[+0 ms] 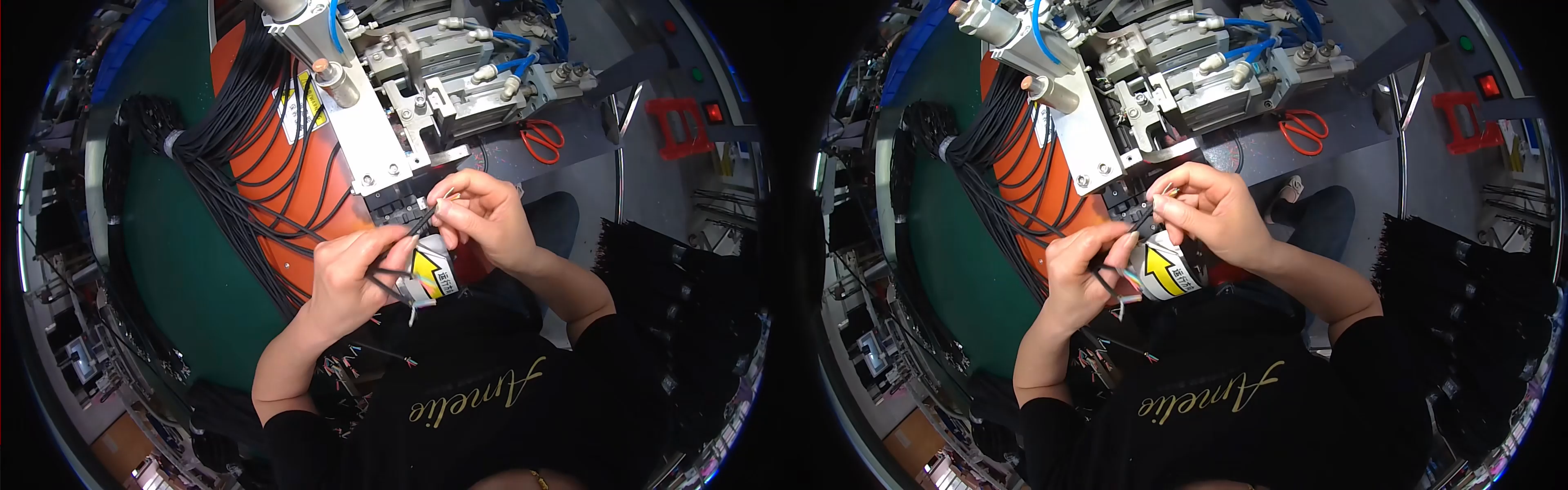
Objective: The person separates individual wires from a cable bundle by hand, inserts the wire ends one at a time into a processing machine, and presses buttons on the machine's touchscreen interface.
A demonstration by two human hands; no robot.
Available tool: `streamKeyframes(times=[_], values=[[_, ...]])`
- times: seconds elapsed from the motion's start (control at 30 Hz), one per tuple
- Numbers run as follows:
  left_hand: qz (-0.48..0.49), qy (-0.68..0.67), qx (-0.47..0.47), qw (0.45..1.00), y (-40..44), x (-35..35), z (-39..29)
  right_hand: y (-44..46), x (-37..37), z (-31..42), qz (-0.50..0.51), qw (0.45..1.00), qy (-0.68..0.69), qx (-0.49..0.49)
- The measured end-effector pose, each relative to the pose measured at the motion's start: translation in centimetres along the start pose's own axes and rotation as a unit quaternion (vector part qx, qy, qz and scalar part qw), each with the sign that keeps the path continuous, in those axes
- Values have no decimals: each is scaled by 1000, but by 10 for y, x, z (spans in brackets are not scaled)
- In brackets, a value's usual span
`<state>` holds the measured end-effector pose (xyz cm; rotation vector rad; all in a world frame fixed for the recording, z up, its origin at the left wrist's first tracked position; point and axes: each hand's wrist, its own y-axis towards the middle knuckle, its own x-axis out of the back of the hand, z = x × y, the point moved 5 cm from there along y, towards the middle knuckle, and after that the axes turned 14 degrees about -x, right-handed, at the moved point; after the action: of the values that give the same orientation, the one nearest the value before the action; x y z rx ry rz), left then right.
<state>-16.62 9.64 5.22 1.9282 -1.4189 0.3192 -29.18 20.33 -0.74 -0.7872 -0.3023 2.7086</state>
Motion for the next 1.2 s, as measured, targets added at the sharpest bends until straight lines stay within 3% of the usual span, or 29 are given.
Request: streamKeyframes(times=[0.07,0.17,0.33,0.43,0.5,0.67,0.73,0.77,0.8,0.83,0.9,0.97,1.03,1.1,1.2], values=[[14,-42,17,999,4,-5,8,0,-7,-1,-12,997,-50,50],[-63,76,-95,991,6,-4,8,0,-4,-6,-48,998,21,33],[8,254,-221,941,3,-8,-13,13,-2,-9,87,967,203,-125],[-24,210,-185,960,3,-12,-8,9,-4,5,6,1000,-16,-21],[-16,147,-128,981,7,-14,-3,2,-11,11,-14,994,-104,-15],[-51,107,-98,988,9,-11,1,2,-10,1,20,990,83,-109],[-73,91,-86,989,9,-10,0,-10,-20,11,-66,983,-141,100],[-75,89,-85,990,10,-8,-2,-17,-28,14,-108,941,-250,201],[-78,88,-83,990,10,-6,-3,-23,-36,18,-149,845,-395,330],[-81,87,-82,989,10,-5,-4,-23,-43,12,-182,802,-410,394],[-87,80,-75,990,9,-6,-4,-20,-38,12,-172,799,-427,386],[-94,64,-72,991,9,-6,-3,-16,-26,8,-106,923,-274,250],[-77,59,-51,994,10,-5,-4,-2,-16,-3,-2,996,3,87],[-68,44,-38,996,10,-5,-2,7,-9,-8,68,996,62,7],[-68,5,-17,998,8,-5,2,14,-5,-13,97,989,110,-17]])
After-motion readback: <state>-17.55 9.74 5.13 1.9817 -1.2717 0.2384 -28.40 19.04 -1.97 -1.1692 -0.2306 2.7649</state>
